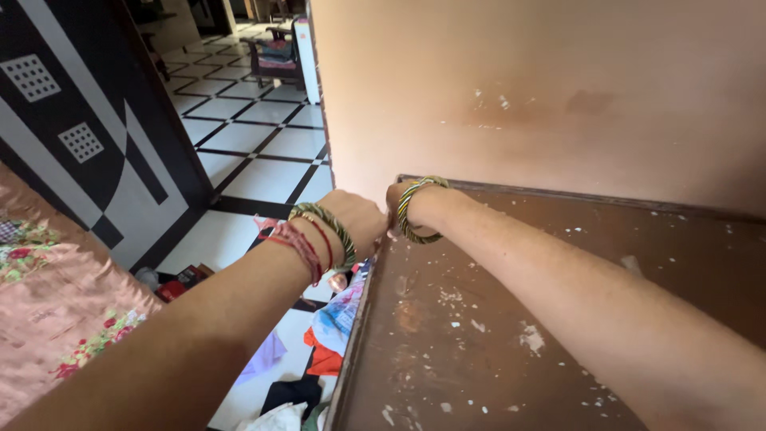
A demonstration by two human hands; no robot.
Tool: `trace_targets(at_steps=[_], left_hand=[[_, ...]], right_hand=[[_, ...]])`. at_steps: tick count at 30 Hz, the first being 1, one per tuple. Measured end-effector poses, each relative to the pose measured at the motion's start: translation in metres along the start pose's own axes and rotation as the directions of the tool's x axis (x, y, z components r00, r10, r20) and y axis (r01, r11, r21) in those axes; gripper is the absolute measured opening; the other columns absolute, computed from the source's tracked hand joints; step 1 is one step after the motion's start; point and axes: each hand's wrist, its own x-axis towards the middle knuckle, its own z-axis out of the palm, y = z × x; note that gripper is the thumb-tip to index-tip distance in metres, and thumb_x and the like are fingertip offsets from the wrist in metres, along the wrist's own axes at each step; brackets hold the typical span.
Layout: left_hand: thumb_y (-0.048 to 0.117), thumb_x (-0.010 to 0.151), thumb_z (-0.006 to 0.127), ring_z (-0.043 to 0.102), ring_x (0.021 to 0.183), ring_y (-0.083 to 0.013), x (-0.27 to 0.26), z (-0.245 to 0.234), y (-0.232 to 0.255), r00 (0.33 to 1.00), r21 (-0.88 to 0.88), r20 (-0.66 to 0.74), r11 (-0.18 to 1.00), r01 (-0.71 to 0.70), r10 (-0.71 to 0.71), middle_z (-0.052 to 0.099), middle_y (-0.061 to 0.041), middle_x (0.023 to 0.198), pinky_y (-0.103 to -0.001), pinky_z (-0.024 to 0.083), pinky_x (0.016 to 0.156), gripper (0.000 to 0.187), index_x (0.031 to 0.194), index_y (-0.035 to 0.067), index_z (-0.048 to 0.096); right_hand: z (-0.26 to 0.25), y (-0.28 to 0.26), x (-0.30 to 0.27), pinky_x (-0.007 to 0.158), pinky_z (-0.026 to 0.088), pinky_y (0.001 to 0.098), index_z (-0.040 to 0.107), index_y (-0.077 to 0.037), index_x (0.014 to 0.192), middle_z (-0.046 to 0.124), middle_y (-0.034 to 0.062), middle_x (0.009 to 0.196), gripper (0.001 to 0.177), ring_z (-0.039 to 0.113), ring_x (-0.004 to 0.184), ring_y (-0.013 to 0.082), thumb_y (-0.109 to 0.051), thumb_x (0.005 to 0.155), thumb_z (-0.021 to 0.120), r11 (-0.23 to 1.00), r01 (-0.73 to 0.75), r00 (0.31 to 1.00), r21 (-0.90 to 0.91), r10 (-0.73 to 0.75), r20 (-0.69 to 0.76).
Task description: The person organizes clothes by picking up various garments from a pile on the floor, folding them, and placing them into a wooden chest. The person also moves a large sack and adjusts items within the chest.
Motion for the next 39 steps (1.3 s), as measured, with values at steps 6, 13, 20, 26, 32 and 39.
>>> trace_targets(at_steps=[6,13,20,26,32,39], left_hand=[[0.030,0.087,0.070,0.073,0.093,-0.0329,0.015,0.017,-0.051,0.999,0.009,0.025,0.999,-0.049,0.049,0.075,-0.014,0.094,-0.046,0.058,0.081,0.018,0.096,0.015,0.077],[0.026,0.084,0.073,0.073,0.095,-0.0329,0.054,0.064,-0.093,0.985,0.023,0.009,0.985,-0.171,0.171,0.075,-0.014,0.097,-0.045,0.059,0.080,0.017,0.097,0.015,0.076],[0.025,0.085,0.071,0.073,0.096,-0.0347,0.044,0.108,-0.149,0.941,-0.024,-0.016,0.941,-0.339,0.338,0.075,-0.016,0.096,-0.046,0.058,0.082,0.018,0.093,0.012,0.078],[0.015,0.083,0.065,0.074,0.095,-0.0332,0.017,0.131,-0.202,0.910,-0.001,-0.054,0.912,-0.411,0.410,0.076,-0.015,0.095,-0.046,0.059,0.081,0.017,0.092,0.011,0.079],[0.022,0.084,0.067,0.072,0.098,-0.0347,0.036,0.119,-0.224,0.898,0.018,-0.087,0.902,-0.432,0.432,0.075,-0.016,0.097,-0.046,0.059,0.084,0.018,0.094,0.012,0.079],[0.031,0.087,0.068,0.071,0.103,-0.0334,0.101,0.126,-0.221,0.857,0.061,-0.076,0.860,-0.506,0.509,0.074,-0.013,0.103,-0.047,0.058,0.086,0.022,0.099,0.015,0.077]], right_hand=[[-0.011,-0.016,0.032,0.092,0.059,0.0502,0.075,-0.007,0.118,0.072,0.0170,0.124,0.053,0.071,0.111,0.0366,-0.043,0.081,0.083,0.995,-0.085,0.995,0.042,0.084,0.046],[0.010,-0.017,0.069,0.094,0.058,0.0494,0.074,-0.008,0.121,0.072,0.0170,0.125,0.055,0.070,0.113,0.0369,-0.044,0.080,0.083,0.969,-0.237,0.967,0.071,0.229,0.113],[0.023,-0.058,0.098,0.097,0.057,0.0485,0.073,-0.009,0.123,0.071,0.0170,0.126,0.057,0.069,0.116,0.0372,-0.044,0.080,0.083,0.915,-0.388,0.913,0.112,0.364,0.186],[0.013,-0.106,0.109,0.097,0.057,0.0479,0.074,-0.007,0.122,0.074,0.0177,0.123,0.057,0.071,0.114,0.0371,-0.045,0.080,0.082,0.868,-0.487,0.861,0.093,0.460,0.216],[-0.012,-0.114,0.102,0.096,0.057,0.0472,0.074,-0.009,0.122,0.073,0.0159,0.123,0.056,0.071,0.114,0.0349,-0.044,0.079,0.083,0.836,-0.538,0.838,0.107,0.517,0.172],[-0.003,-0.095,0.118,0.094,0.057,0.0473,0.073,-0.007,0.120,0.072,0.0161,0.121,0.052,0.070,0.113,0.0354,-0.036,0.078,0.085,0.757,-0.619,0.784,0.208,0.579,0.226]])
